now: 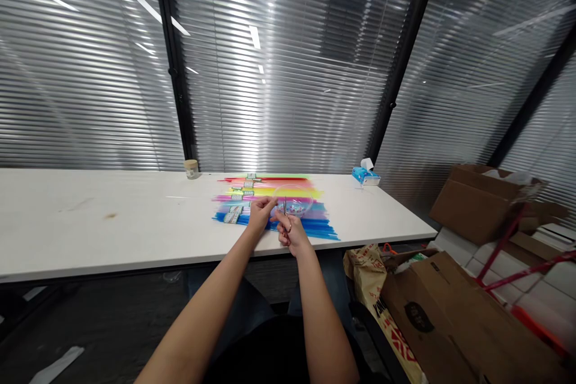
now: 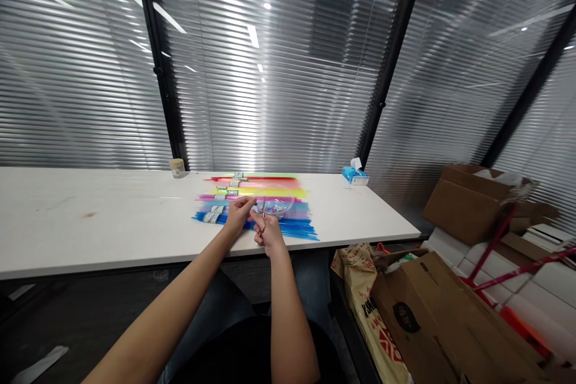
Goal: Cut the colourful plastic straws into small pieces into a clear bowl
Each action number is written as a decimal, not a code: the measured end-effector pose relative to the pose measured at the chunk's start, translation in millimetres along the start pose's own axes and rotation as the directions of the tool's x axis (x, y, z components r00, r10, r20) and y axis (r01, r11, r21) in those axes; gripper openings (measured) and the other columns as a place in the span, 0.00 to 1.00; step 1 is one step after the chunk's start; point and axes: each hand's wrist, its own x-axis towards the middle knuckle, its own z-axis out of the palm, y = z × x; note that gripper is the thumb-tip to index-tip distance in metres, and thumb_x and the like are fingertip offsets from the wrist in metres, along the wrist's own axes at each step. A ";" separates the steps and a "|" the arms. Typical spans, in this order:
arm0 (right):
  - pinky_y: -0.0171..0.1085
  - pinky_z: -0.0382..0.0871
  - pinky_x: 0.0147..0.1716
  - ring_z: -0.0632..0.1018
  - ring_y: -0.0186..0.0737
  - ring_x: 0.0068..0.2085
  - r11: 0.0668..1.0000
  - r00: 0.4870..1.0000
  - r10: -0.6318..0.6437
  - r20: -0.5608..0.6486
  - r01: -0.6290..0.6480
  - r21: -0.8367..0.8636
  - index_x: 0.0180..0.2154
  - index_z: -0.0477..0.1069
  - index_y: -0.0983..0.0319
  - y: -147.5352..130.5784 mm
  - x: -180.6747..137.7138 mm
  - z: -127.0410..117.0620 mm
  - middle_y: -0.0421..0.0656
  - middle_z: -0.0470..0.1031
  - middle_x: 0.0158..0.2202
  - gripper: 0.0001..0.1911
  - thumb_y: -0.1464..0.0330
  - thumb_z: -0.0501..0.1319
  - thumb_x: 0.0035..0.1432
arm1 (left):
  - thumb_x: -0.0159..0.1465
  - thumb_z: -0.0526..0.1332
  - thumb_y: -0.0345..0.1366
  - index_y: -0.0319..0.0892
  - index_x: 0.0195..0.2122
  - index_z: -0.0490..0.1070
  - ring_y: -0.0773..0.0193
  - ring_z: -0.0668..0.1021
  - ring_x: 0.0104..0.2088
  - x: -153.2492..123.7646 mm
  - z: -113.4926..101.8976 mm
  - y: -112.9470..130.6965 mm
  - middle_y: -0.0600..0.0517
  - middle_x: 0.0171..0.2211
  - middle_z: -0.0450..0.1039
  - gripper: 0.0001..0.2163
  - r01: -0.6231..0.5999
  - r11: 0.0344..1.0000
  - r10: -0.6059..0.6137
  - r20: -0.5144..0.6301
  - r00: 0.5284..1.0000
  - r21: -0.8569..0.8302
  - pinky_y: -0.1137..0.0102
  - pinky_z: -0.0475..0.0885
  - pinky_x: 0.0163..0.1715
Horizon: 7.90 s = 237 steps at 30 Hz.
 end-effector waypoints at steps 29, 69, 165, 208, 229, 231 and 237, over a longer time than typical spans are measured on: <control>0.29 0.37 0.12 0.53 0.21 0.12 0.998 0.998 -0.035 -0.043 0.032 -0.055 0.28 0.69 0.61 5.9 1.8 -2.1 0.26 0.57 0.15 0.27 0.48 0.76 0.44 | 0.54 0.70 0.58 0.41 0.20 0.70 0.71 0.63 0.16 -2.1 2.5 -0.4 0.58 0.15 0.59 0.24 0.014 0.999 -0.016 0.059 0.998 0.048 0.72 0.58 0.16; 0.29 0.37 0.11 0.52 0.21 0.12 0.999 1.000 -0.007 -0.003 0.007 -0.048 0.28 0.72 0.63 2.5 -0.1 -0.6 0.26 0.56 0.14 0.25 0.50 0.76 0.46 | 0.54 0.70 0.53 0.42 0.18 0.66 0.71 0.62 0.16 -3.6 0.2 -1.6 0.58 0.15 0.58 0.22 -0.002 0.999 -0.001 0.059 0.998 0.055 0.72 0.56 0.17; 0.29 0.37 0.12 0.52 0.22 0.12 0.999 1.000 0.029 0.003 -0.029 -0.036 0.27 0.71 0.62 6.3 1.2 -1.4 0.26 0.55 0.13 0.29 0.45 0.77 0.41 | 0.56 0.68 0.54 0.41 0.17 0.68 0.70 0.62 0.18 -2.7 -0.3 1.0 0.57 0.16 0.60 0.22 -0.005 0.996 0.002 0.034 0.999 0.084 0.71 0.56 0.19; 0.30 0.38 0.12 0.52 0.22 0.12 0.999 1.000 0.022 -0.004 -0.022 -0.040 0.28 0.74 0.63 -3.2 -2.9 -10.5 0.27 0.56 0.14 0.25 0.49 0.75 0.48 | 0.57 0.66 0.61 0.42 0.20 0.71 0.70 0.59 0.15 0.4 -1.7 -2.1 0.58 0.12 0.57 0.25 0.014 0.999 -0.014 0.017 1.000 0.041 0.71 0.53 0.18; 0.31 0.38 0.13 0.53 0.23 0.12 0.997 1.000 -0.015 -0.009 0.015 -0.082 0.28 0.76 0.64 3.0 0.5 -8.7 0.28 0.56 0.14 0.24 0.49 0.76 0.48 | 0.58 0.67 0.55 0.42 0.21 0.71 0.69 0.61 0.16 -1.8 -4.3 -6.9 0.59 0.14 0.57 0.21 0.030 0.998 -0.033 0.052 0.998 0.055 0.71 0.57 0.17; 0.31 0.37 0.13 0.53 0.23 0.12 0.996 1.000 -0.016 -0.010 0.015 -0.086 0.28 0.75 0.64 3.4 0.9 -8.6 0.27 0.55 0.14 0.24 0.49 0.75 0.48 | 0.58 0.67 0.55 0.42 0.21 0.72 0.69 0.61 0.16 -1.1 -4.7 -8.0 0.59 0.13 0.57 0.21 0.030 0.998 -0.033 0.054 0.998 0.052 0.71 0.57 0.17; 0.30 0.38 0.12 0.53 0.23 0.11 0.996 1.000 -0.016 -0.015 0.014 -0.093 0.27 0.74 0.63 5.7 2.2 -8.7 0.27 0.54 0.14 0.24 0.50 0.75 0.48 | 0.57 0.67 0.57 0.42 0.21 0.72 0.70 0.61 0.15 0.5 -4.3 -9.9 0.59 0.13 0.56 0.22 0.032 0.999 -0.035 0.052 0.998 0.042 0.71 0.56 0.16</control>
